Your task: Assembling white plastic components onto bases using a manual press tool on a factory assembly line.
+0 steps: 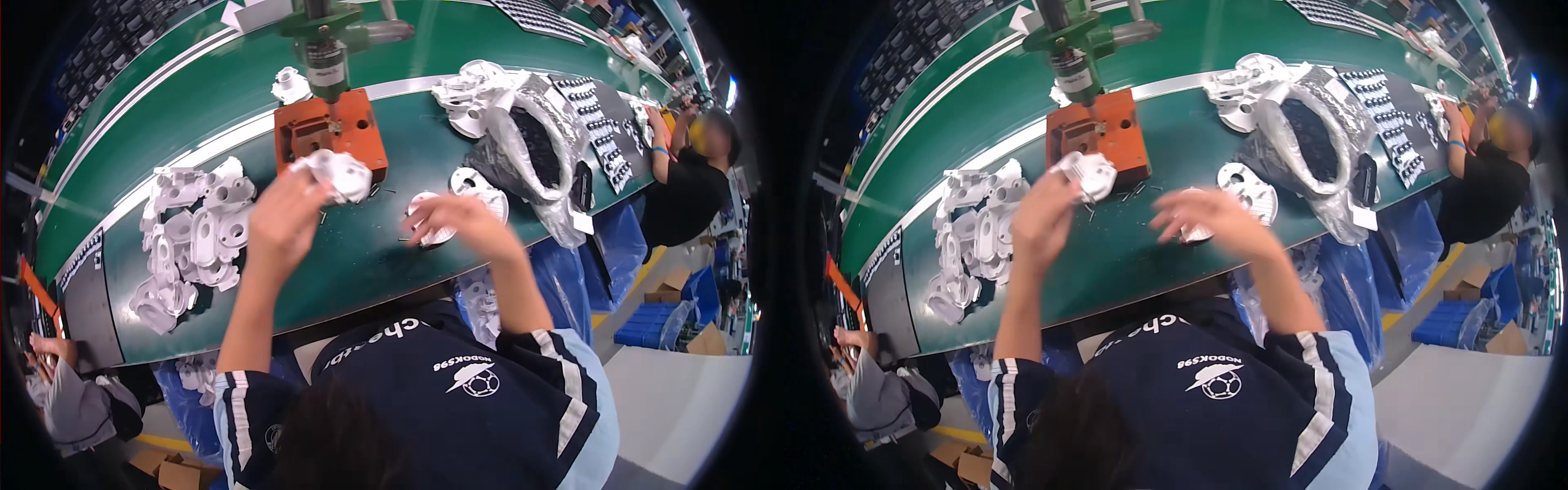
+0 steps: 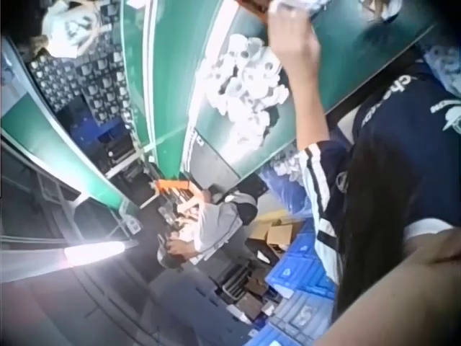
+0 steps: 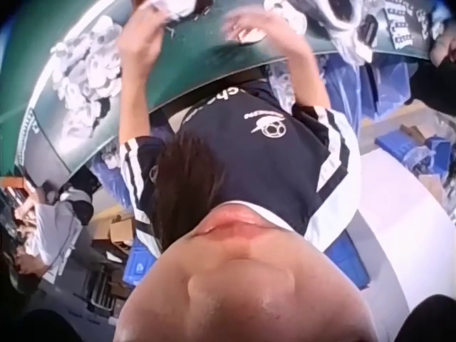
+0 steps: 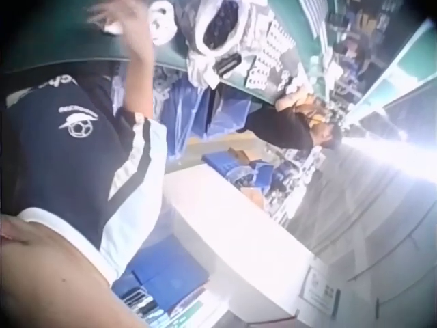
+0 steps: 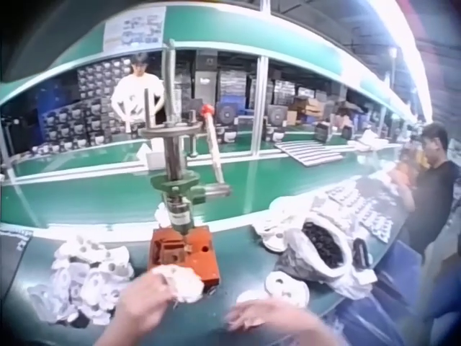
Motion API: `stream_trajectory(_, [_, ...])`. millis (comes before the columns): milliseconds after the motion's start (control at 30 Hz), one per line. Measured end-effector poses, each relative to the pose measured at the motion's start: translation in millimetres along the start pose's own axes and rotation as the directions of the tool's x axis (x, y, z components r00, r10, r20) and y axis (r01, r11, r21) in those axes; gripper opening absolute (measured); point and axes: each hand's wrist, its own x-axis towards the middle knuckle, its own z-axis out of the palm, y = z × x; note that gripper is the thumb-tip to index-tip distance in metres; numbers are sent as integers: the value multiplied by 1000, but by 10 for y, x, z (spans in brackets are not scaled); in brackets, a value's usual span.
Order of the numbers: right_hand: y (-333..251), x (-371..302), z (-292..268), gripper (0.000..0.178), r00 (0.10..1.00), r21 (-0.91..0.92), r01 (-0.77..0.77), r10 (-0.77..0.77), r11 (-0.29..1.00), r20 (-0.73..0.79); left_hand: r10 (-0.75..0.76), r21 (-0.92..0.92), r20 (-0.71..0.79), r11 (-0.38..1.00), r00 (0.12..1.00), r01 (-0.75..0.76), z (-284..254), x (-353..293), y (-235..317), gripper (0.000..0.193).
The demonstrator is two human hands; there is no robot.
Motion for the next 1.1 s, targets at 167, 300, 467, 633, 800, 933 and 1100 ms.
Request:
stream_trajectory(167, [50,-285,-1593,25,511,-830,-493,-686,260,-518,20,194,66,981,998,-33,132,116,-450,29])
stream_trajectory(300, [165,-223,-1869,24,608,-699,-669,-355,252,-710,30,269,65,962,997,-46,413,168,-667,25])
stream_trajectory(467, [206,-200,-1857,14,603,-734,-590,-421,336,-677,-31,285,95,959,995,2,498,247,-741,17])
stream_trajectory(633, [253,-222,-2035,12,595,-744,-581,-452,330,-665,-265,68,395,963,880,259,355,261,-716,17])
stream_trajectory(800, [-167,-131,-1639,21,473,-769,-367,-607,523,-638,-134,104,262,988,956,110,421,191,-637,45])
stream_trajectory(933, [-368,536,-812,27,722,-615,72,-467,785,-511,-148,112,205,986,967,127,498,91,-681,56])
stream_trajectory(1100, [-43,1580,-176,18,771,-768,218,-588,602,-243,-161,117,183,983,970,141,521,117,-669,59])
